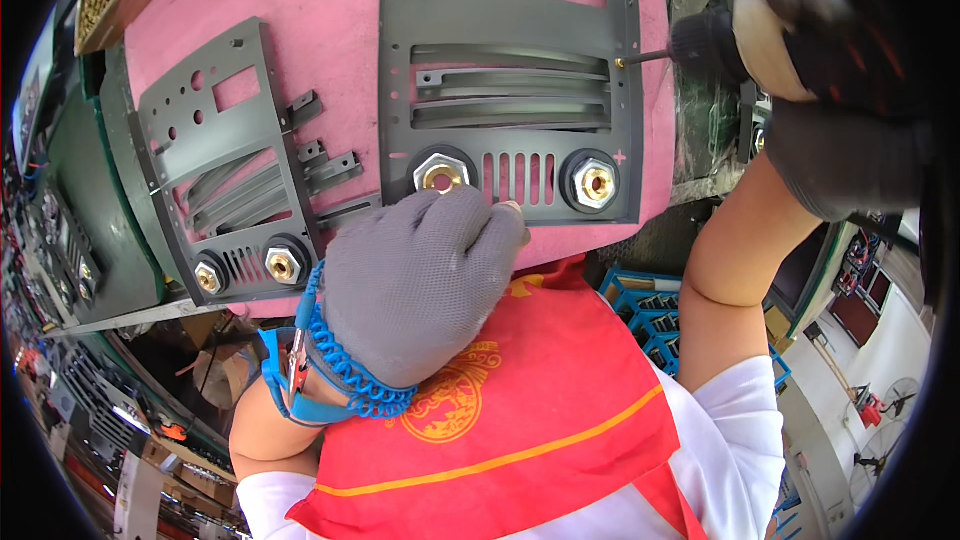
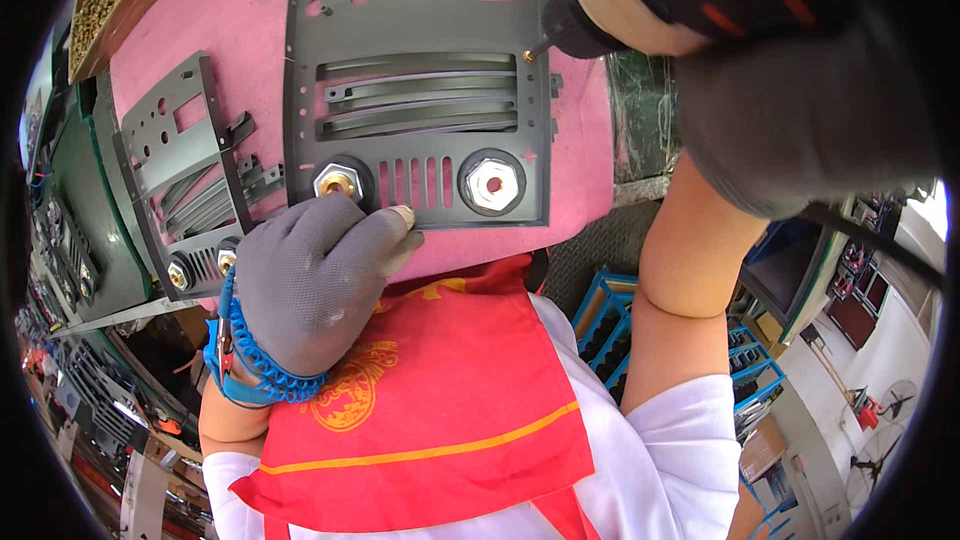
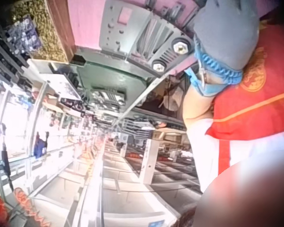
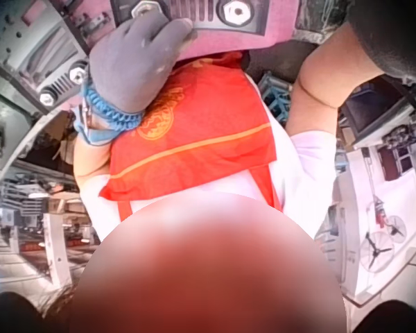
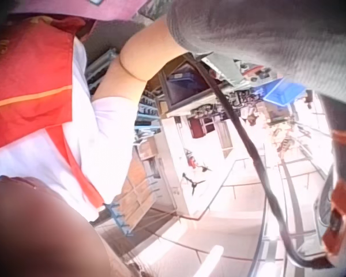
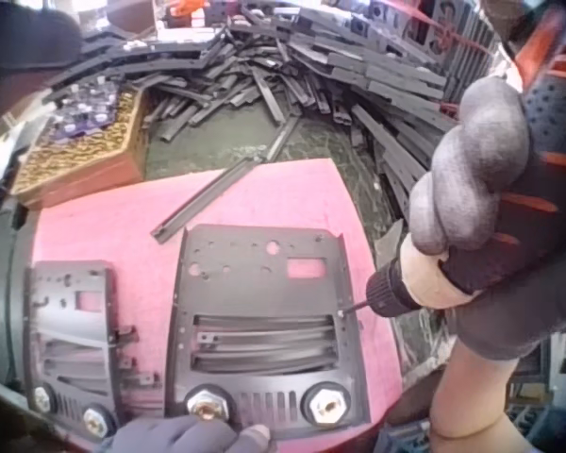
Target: The recorder is assembling metal panels by attaching small metal rails and screwing them in using a power drill.
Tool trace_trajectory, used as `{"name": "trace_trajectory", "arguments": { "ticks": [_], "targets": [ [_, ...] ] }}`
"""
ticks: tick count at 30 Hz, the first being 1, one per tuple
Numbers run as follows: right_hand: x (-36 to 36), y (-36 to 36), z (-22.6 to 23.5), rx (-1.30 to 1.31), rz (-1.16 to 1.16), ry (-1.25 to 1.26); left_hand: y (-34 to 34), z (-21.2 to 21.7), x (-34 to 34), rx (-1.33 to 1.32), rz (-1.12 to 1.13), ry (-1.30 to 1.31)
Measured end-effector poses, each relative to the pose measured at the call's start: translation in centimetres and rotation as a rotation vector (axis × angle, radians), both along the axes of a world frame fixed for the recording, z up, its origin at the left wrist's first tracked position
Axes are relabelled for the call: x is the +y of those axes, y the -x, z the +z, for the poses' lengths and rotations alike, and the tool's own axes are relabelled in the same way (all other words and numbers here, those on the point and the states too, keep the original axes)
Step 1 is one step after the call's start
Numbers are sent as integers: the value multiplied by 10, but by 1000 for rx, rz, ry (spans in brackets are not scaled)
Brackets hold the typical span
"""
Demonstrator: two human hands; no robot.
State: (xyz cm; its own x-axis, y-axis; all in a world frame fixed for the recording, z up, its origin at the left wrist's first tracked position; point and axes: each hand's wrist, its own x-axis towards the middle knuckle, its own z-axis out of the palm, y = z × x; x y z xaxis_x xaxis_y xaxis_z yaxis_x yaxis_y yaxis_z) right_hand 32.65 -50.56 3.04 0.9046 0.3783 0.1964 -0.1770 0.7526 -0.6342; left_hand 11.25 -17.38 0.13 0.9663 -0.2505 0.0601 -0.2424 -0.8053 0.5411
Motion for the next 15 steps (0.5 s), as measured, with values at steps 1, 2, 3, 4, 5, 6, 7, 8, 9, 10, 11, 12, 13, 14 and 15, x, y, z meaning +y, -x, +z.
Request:
{"name": "trace_trajectory", "arguments": {
  "ticks": [1, 2, 3, 4, 5, 6, 7, 8, 9, 10, 11, 12, 13, 14, 15],
  "targets": [
    [11, 18, 8, -5, -1, 0, -1, 1, -2, 14, -13, 1],
    [1, 18, 15, -13, 4, 2, -2, 5, -2, 8, -9, 1],
    [-32, 9, 23, -21, 9, 6, -5, 9, 0, 98, 5, 79],
    [-47, 2, 25, -27, 10, 6, -8, 11, 0, 189, 15, 152],
    [-49, 7, 30, -33, 16, 5, -11, 10, -2, 184, 20, 151],
    [-14, 23, 29, -41, 13, 5, -17, 6, -6, 210, 160, 504],
    [12, 28, 27, -51, 19, -1, -22, 5, -7, 227, 304, 855],
    [23, 36, 32, -59, 32, -7, -25, 8, -3, 214, 315, 851],
    [55, 50, 31, -68, 37, -11, -30, 11, 0, 535, 358, 1208],
    [68, 64, 35, -78, 38, -8, -35, 10, 3, 874, 382, 1560],
    [91, 72, 36, -89, 43, -11, -36, 1, 2, 938, 334, 1738],
    [129, 91, 34, -94, 44, -11, -37, -1, -3, 934, 332, 1738],
    [129, 83, 35, -104, 48, -8, -38, 1, -8, 904, 374, 1662],
    [135, 91, 39, -113, 51, -6, -39, 2, -11, 875, 416, 1586],
    [137, 99, 43, -118, 49, -4, -40, 0, -14, 849, 403, 1598]
  ]
}}
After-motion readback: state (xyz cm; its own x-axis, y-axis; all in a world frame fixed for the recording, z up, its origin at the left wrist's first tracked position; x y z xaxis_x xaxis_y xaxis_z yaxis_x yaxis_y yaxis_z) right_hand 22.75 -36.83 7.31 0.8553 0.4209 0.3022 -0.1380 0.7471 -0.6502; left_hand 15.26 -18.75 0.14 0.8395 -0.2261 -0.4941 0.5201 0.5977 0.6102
